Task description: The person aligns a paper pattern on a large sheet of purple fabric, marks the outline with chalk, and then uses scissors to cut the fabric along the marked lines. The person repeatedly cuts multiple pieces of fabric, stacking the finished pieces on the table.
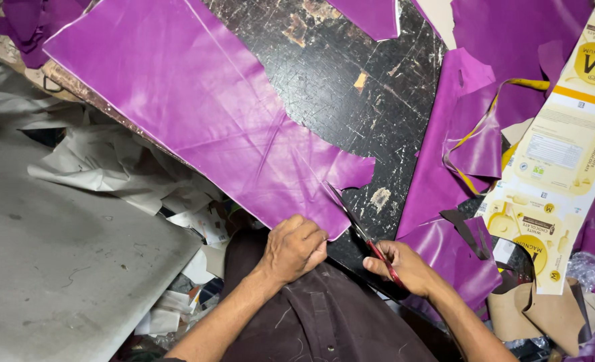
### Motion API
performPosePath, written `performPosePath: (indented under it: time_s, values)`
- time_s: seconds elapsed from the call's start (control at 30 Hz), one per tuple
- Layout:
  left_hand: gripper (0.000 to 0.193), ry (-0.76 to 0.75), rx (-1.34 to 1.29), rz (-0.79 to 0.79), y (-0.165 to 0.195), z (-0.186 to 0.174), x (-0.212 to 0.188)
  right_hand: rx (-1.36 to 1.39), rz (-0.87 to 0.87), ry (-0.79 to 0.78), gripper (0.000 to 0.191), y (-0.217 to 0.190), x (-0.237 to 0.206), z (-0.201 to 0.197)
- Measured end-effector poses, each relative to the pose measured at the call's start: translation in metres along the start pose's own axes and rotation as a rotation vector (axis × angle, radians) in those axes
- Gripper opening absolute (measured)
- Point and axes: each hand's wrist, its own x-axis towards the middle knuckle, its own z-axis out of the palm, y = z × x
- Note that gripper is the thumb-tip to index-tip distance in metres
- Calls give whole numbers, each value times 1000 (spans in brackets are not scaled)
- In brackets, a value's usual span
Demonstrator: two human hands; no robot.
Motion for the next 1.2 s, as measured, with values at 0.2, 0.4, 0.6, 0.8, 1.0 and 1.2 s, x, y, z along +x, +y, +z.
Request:
performPosePath:
  time_s: [0.2,0.4,0.6,0.8,1.0,1.2]
  values:
    - [13,-33,21,-20,-5,-2,-1,-192,102,139,43,-15,-8,9]
    - [12,-2,23,-1,-7,0,-2,-65,65,76,44,-27,-4,6]
    - [13,-83,-8,57,-1,2,-7,-55,-16,68,34,-54,15,10]
    - [14,-125,-53,35,-4,5,-9,-111,99,129,35,-68,9,15]
    - [11,-103,-63,76,-6,4,-13,-102,-66,74,37,-79,38,11]
    - [10,-130,-56,81,-6,5,-13,-103,-7,97,45,-88,51,17]
